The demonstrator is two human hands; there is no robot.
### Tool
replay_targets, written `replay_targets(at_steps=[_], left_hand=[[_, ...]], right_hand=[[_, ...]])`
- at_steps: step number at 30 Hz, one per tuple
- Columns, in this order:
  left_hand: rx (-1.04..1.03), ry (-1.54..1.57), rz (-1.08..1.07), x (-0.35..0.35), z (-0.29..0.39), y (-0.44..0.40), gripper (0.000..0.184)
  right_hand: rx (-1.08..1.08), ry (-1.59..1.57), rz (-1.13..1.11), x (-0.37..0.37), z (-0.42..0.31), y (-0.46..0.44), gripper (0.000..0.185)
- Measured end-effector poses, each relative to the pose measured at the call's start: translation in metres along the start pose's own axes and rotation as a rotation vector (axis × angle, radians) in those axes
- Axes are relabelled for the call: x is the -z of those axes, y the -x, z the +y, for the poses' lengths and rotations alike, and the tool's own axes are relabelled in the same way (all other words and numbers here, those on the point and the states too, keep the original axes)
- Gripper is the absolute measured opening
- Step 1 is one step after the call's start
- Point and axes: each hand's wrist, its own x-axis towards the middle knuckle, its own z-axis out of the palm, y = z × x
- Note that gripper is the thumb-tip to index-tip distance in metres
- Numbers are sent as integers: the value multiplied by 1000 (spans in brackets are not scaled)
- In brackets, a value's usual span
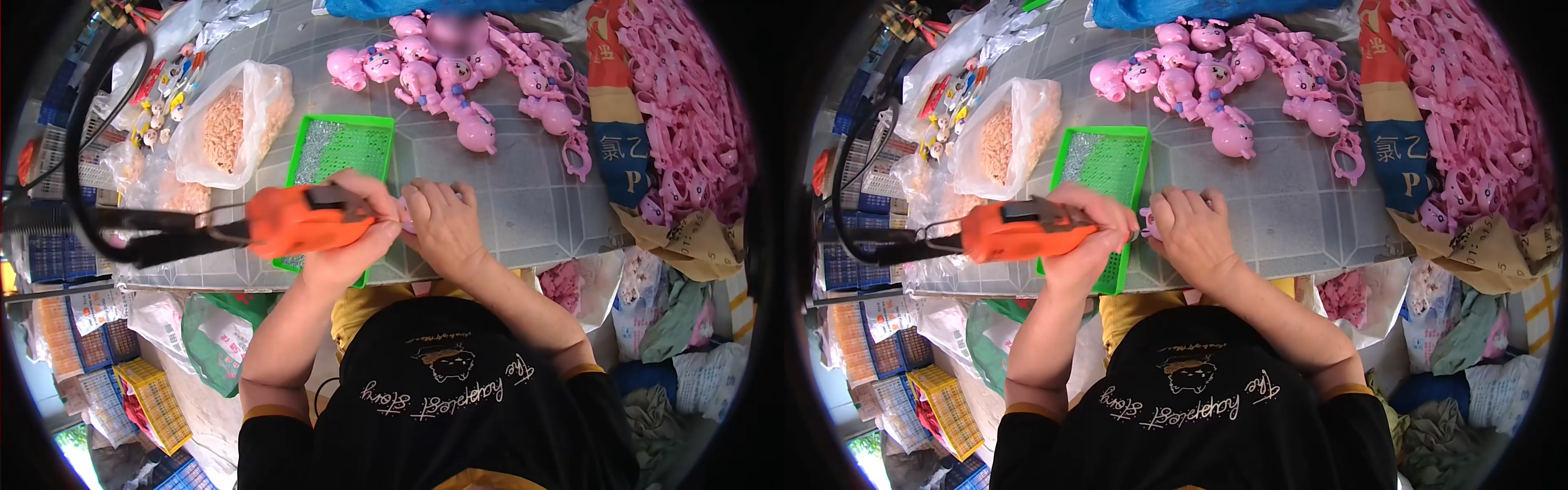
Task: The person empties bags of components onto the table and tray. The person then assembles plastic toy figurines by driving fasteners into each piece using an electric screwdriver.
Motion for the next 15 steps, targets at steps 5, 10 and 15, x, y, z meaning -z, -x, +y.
replay_targets(at_steps=[5, 10, 15], left_hand=[[39, -110, -55, 4, -2, -7, 17], [-101, -63, 105, 13, 19, 4, 30], [-43, -188, 204, 32, 18, 16, 28]], right_hand=[[1, -3, 12, -3, -1, 0, 56], [16, -55, -31, 9, 3, -1, 53], [108, -133, -137, 19, 5, 1, 50]])
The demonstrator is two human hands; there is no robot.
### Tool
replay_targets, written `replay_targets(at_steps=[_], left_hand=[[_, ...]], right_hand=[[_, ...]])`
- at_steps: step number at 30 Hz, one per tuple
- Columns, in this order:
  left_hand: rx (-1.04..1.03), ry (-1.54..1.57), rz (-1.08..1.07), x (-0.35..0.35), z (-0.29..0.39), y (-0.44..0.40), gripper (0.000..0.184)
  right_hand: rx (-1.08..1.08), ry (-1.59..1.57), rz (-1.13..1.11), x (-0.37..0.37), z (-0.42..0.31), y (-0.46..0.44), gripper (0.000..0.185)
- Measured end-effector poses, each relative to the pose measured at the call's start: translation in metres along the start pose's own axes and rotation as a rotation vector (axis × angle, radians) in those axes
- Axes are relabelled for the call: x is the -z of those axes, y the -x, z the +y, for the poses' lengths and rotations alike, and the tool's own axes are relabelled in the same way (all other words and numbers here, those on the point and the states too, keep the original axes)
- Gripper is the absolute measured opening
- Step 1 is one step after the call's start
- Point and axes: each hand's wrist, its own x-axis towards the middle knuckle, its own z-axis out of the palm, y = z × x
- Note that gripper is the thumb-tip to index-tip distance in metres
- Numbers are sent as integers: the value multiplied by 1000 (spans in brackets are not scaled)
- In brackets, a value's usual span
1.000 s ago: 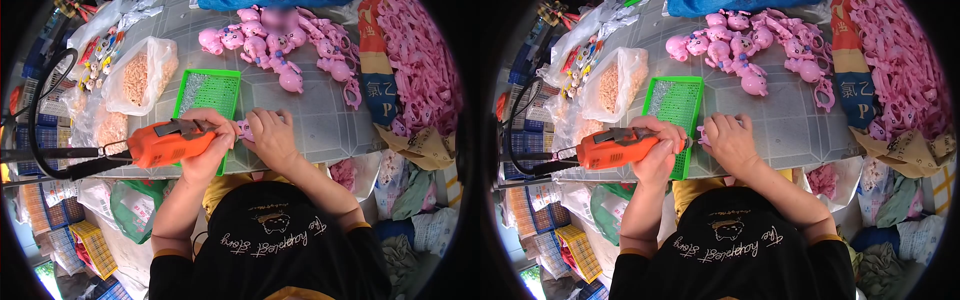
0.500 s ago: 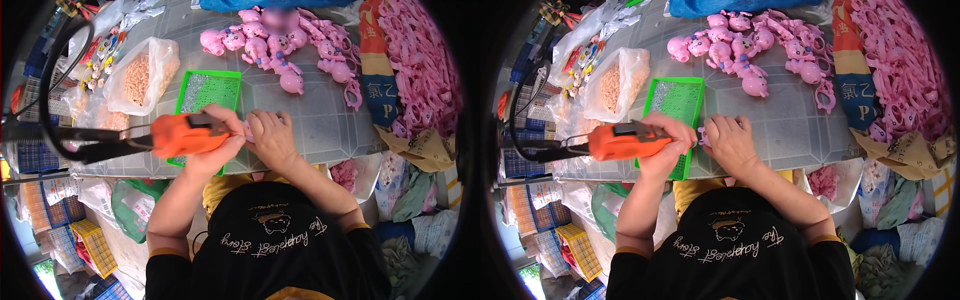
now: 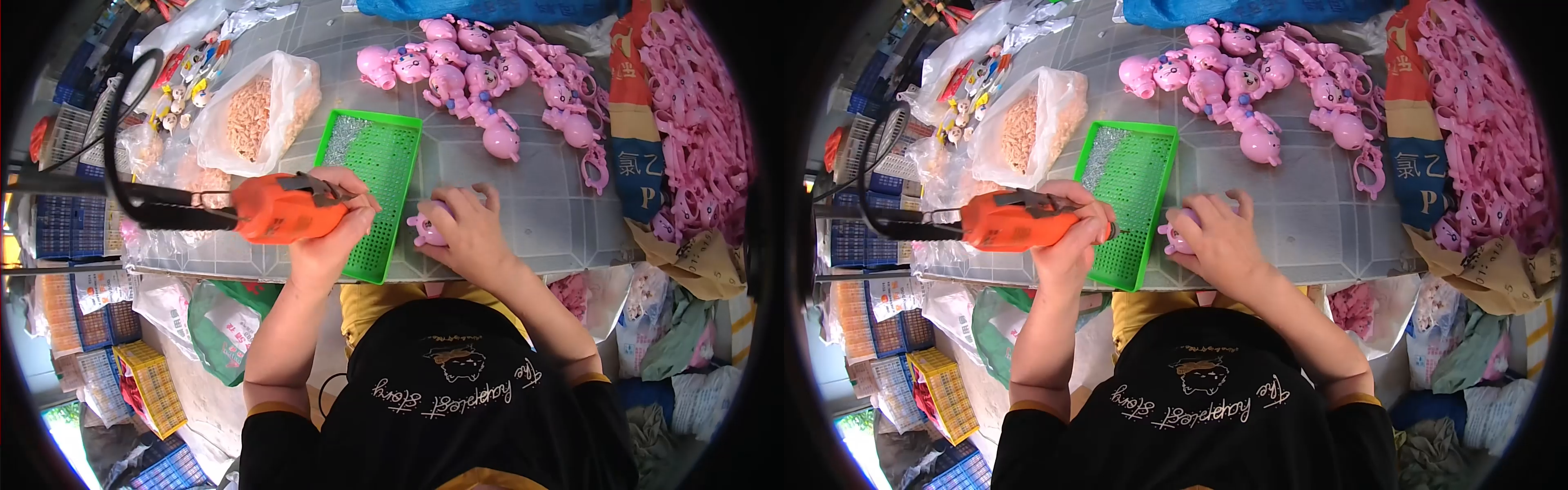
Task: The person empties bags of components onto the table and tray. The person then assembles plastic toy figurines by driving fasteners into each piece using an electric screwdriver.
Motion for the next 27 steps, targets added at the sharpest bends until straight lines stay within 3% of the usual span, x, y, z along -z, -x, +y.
replay_targets(at_steps=[17, 27], left_hand=[[-20, 24, -2, 10, -24, 9, 28], [-103, 116, -37, -16, 8, 4, 29]], right_hand=[[0, -5, 5, -5, -5, 0, 52], [-17, -26, 43, -9, -2, 1, 56]])
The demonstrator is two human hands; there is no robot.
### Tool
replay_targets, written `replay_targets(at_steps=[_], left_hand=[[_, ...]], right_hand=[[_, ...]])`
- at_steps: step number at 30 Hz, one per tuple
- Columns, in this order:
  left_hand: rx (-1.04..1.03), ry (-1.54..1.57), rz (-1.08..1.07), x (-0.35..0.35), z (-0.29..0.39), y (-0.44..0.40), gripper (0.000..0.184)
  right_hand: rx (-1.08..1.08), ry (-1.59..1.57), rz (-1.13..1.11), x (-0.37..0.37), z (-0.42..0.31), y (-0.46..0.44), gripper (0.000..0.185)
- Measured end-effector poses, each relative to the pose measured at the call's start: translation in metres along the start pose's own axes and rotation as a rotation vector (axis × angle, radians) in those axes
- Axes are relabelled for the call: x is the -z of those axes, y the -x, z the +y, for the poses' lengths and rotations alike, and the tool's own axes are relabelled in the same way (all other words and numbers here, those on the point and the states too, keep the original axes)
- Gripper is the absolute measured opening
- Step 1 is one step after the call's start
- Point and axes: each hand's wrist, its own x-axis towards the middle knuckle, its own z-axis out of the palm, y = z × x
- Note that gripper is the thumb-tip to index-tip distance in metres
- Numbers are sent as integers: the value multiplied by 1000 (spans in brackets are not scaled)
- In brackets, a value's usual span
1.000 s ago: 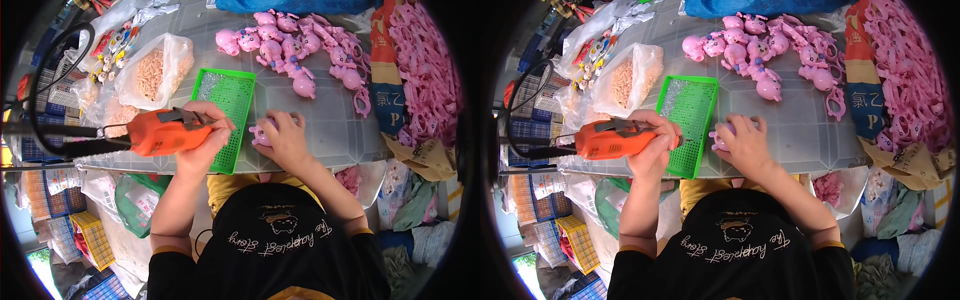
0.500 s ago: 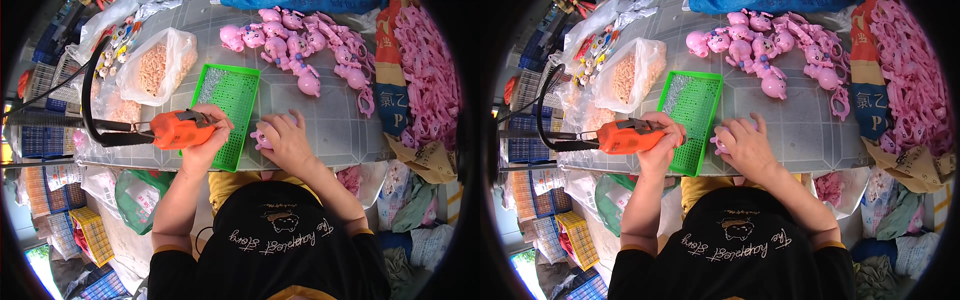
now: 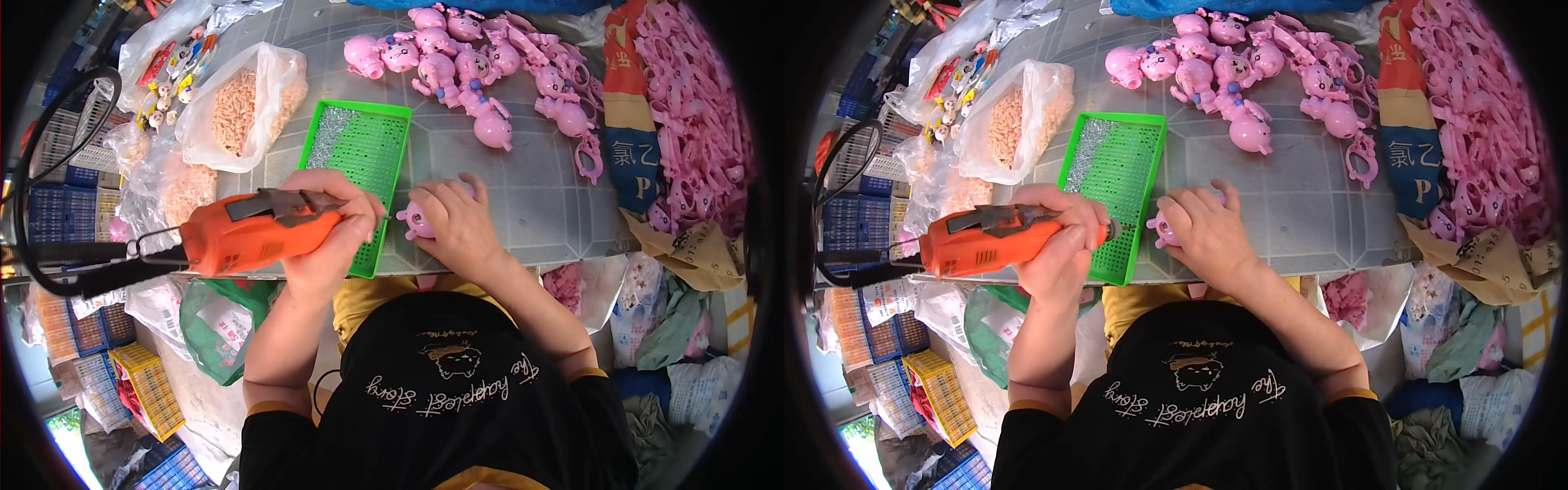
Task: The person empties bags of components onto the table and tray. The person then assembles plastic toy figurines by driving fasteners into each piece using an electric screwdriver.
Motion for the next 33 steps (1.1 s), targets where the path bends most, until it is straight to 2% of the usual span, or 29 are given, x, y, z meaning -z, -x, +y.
replay_targets(at_steps=[11, 14, 17, 21, 23, 26, 29, 31, 33], left_hand=[[70, 149, -32, -8, -24, -6, 25], [125, 143, -104, -5, -26, -12, 21], [206, -51, -177, -10, -19, -21, 20], [191, -51, -22, -15, -14, -14, 26], [114, -46, 15, -6, -3, -10, 29], [43, -103, 82, 20, 8, -4, 28], [47, -125, 148, 36, 2, 4, 28], [62, -140, 152, 44, -4, 9, 28], [50, -136, 146, 47, -8, 12, 28]], right_hand=[[25, 5, 9, -3, 2, 1, 59], [39, 3, 4, -4, 2, 1, 59], [70, 9, 33, -5, 2, 0, 59], [46, -19, -10, -3, 4, 3, 57], [62, 4, -36, 8, 5, 3, 56], [110, 32, -210, 28, 9, 3, 56], [207, 136, -330, 44, 11, 0, 68], [32, -240, -133, 38, 14, 5, 61], [-162, -361, 28, 33, 12, 7, 57]])
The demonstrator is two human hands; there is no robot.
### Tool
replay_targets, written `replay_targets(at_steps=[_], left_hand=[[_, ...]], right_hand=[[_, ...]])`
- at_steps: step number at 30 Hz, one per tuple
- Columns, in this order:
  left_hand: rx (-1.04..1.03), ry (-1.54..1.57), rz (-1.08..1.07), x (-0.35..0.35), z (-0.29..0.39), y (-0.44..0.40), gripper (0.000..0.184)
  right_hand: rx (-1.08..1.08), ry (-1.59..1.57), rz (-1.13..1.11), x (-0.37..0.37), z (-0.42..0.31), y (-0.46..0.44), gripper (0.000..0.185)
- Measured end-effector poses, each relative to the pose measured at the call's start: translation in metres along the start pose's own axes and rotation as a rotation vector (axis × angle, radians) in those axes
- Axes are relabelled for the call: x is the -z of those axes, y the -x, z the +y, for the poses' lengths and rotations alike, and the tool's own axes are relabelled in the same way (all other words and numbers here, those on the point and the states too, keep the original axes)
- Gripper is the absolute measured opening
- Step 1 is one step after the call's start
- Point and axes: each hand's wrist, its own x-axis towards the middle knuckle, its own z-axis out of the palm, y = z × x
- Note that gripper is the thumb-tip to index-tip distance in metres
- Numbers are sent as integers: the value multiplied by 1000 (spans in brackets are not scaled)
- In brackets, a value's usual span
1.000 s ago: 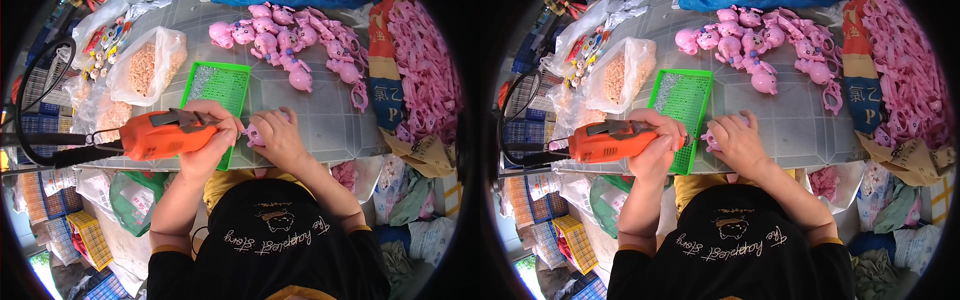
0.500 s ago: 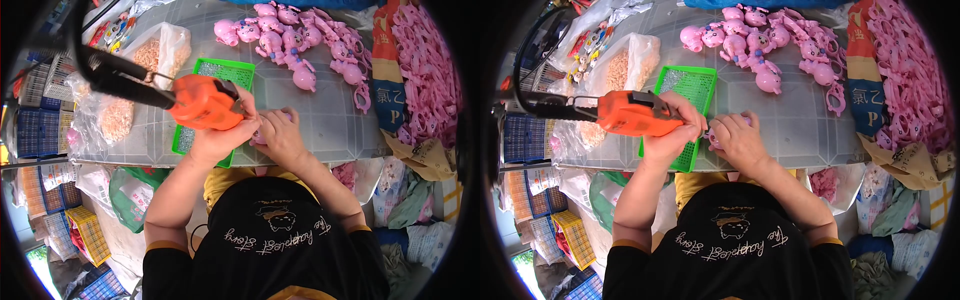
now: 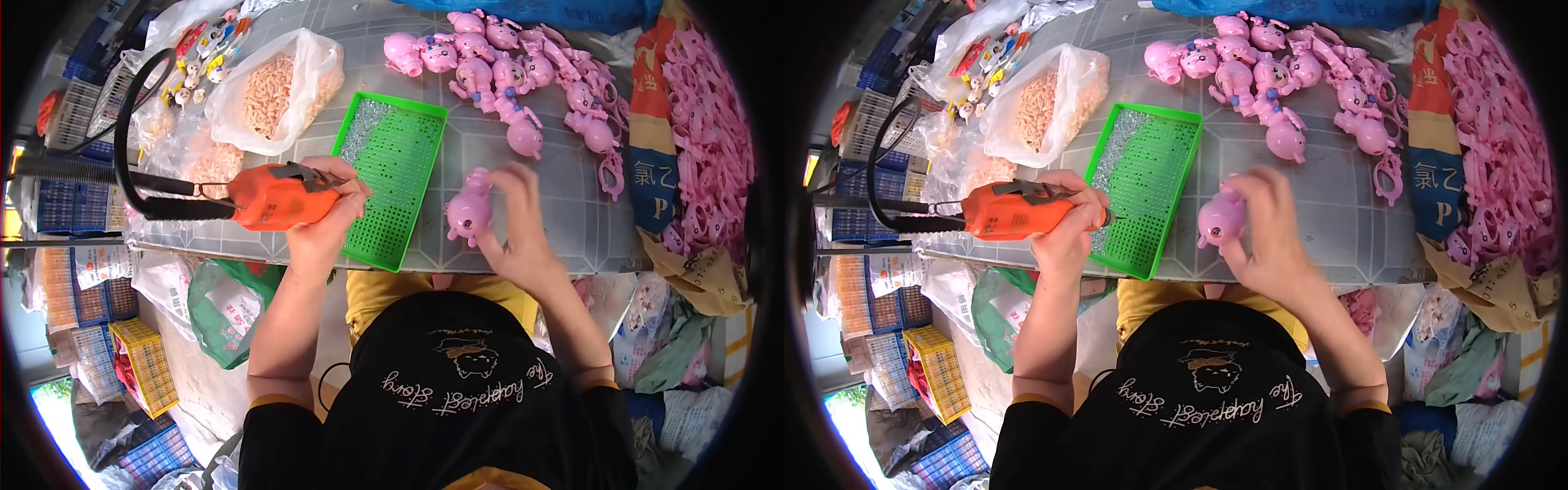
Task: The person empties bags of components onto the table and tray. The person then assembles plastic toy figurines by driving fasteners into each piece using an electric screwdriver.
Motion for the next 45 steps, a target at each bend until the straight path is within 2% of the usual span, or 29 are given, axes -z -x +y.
replay_targets(at_steps=[2, 5, 8, 14, 17, 22, 23, 26, 30, 34, 37, 44, 45], left_hand=[[11, -24, 8, 0, -1, 1, 28], [40, -83, 32, -1, 0, 1, 29], [35, -59, 20, 3, -3, 1, 29], [12, -10, 7, 6, -5, 4, 29], [16, -66, 31, 4, -4, 6, 30], [-109, -55, -6, -4, 11, 9, 29], [-78, -14, 23, -14, 20, 8, 27], [-110, 116, -146, -30, 22, 2, 27], [-76, 234, -237, -52, 7, -3, 30], [-107, 197, -253, -57, -2, -6, 32], [-40, 165, -180, -61, -1, -6, 27], [64, 148, -334, -52, -11, -19, 18], [84, 123, -336, -57, -8, -22, 18]], right_hand=[[-178, 122, 165, -8, -7, -1, 57], [-272, 145, 78, -16, -10, -6, 57], [-254, 13, 37, -18, -12, -13, 54], [-38, 156, -48, -21, -9, -18, 45], [70, 313, -49, -24, -13, -21, 48], [104, 433, -36, -37, -9, -21, 44], [123, 440, -31, -38, -5, -20, 43], [101, 480, -29, -39, -10, -20, 35], [89, 524, -31, -39, -11, -21, 29], [104, 555, -10, -40, -9, -20, 25], [69, 523, -41, -42, -7, -19, 31], [62, 439, -51, -44, -3, -19, 37], [84, 451, -27, -45, -3, -20, 33]])
